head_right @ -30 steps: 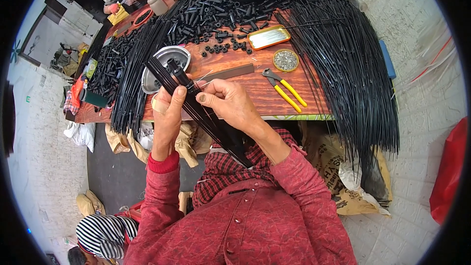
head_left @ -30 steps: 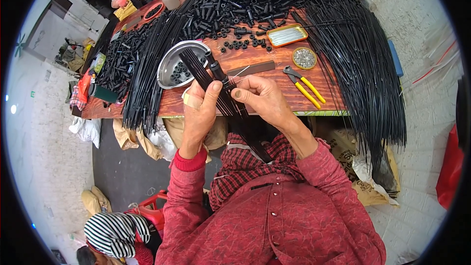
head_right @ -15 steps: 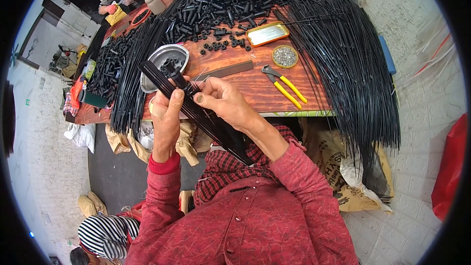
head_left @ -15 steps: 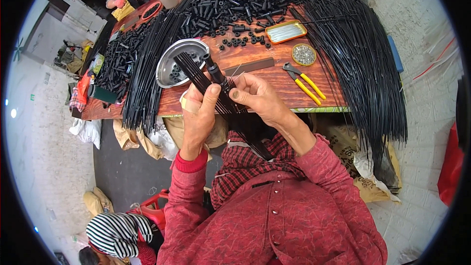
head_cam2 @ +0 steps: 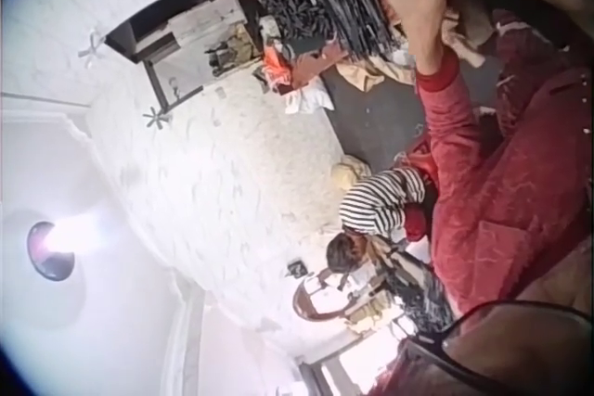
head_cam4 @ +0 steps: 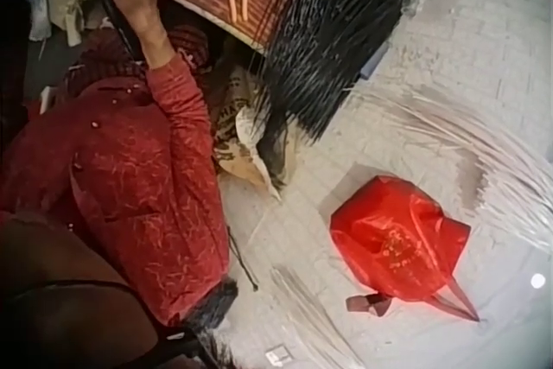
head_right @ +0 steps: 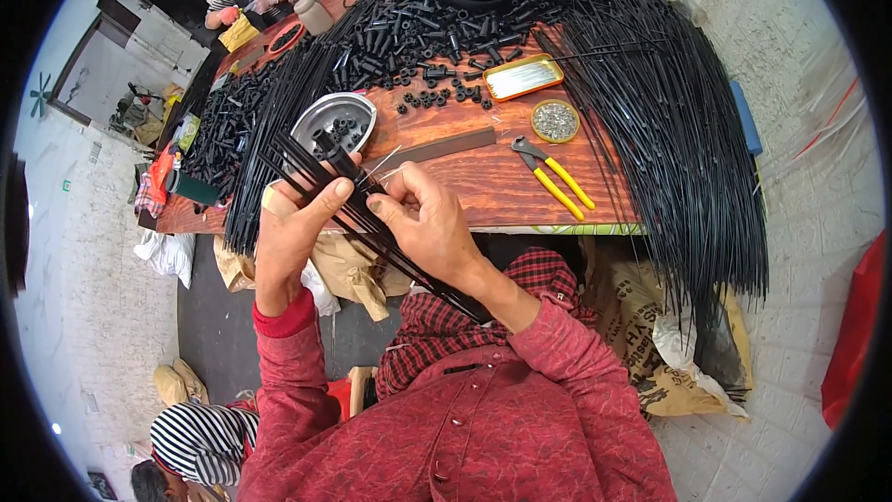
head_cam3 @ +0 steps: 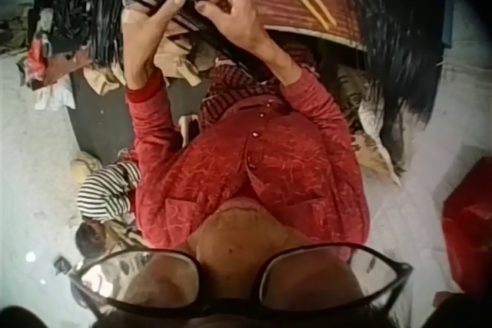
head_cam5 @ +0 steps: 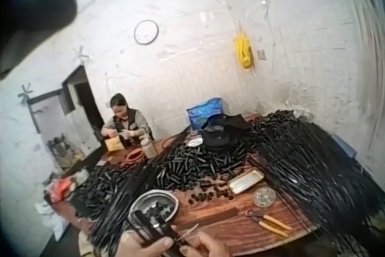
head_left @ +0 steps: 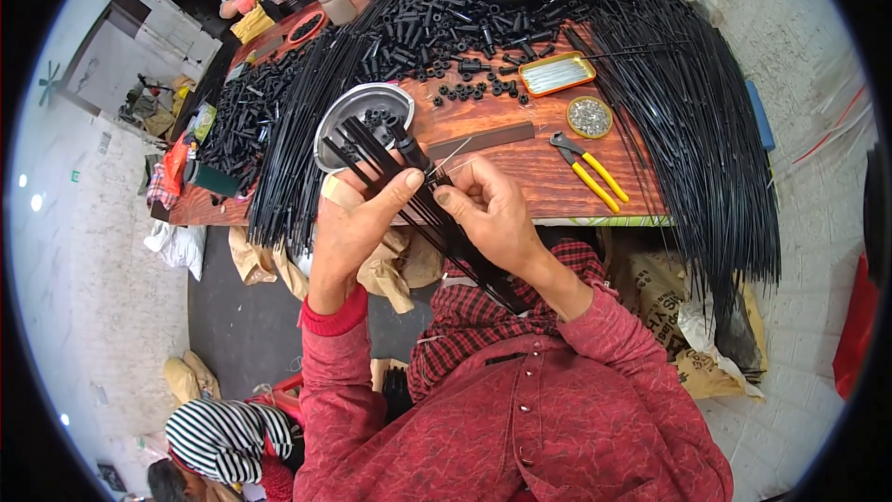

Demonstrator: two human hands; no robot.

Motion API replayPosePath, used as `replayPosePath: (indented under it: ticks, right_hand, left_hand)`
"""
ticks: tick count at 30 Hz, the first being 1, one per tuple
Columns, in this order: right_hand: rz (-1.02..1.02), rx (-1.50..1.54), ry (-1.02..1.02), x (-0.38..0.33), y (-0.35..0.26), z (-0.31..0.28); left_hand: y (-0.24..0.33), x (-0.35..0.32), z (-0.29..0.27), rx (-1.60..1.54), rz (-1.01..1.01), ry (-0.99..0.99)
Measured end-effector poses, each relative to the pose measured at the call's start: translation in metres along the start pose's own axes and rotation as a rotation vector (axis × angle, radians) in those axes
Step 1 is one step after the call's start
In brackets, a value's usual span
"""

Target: Assembling small plastic caps and components onto metal umbrella ribs.

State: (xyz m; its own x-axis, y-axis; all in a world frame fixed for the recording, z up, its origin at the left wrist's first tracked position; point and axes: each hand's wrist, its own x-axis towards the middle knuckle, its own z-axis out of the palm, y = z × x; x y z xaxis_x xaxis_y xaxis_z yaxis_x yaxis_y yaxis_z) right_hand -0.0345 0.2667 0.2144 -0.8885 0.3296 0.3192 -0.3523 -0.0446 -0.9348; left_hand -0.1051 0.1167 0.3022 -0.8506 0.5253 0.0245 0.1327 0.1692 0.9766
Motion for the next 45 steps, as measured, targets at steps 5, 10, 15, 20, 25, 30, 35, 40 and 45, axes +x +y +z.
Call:
replayPosePath:
  ticks: [5,10,15,20,25,30,35,40,45]
  right_hand:
    - [-0.132,-0.195,0.128,-0.005,-0.019,0.01]
    - [0.061,-0.228,0.014,-0.005,-0.018,0.002]
    - [0.087,0.063,-0.049,0.006,0.001,-0.006]
    - [0.111,0.127,-0.098,0.006,-0.004,-0.008]
    - [0.104,0.015,-0.134,0.007,0.006,-0.013]
    - [0.138,-0.008,-0.139,0.012,0.006,-0.017]
    - [0.279,0.247,-0.194,0.012,0.001,-0.025]
    - [0.229,0.134,-0.152,0.011,-0.002,-0.021]
    - [0.052,-0.15,-0.016,0.008,0.01,-0.016]
  left_hand:
    - [0.022,-0.003,0.005,-0.011,-0.058,-0.012]
    - [-0.012,0.01,-0.008,-0.101,-0.03,-0.059]
    - [-0.022,0.016,-0.009,-0.181,0.001,-0.073]
    - [-0.022,0.013,-0.009,-0.202,-0.004,-0.087]
    - [-0.03,0.016,-0.007,-0.235,0.008,-0.095]
    - [-0.043,0.022,-0.004,-0.225,0.054,-0.061]
    - [-0.04,0.023,-0.004,-0.221,0.039,-0.079]
    - [-0.039,0.025,-0.002,-0.215,0.064,-0.101]
    - [-0.04,0.027,0.001,-0.249,0.055,-0.125]
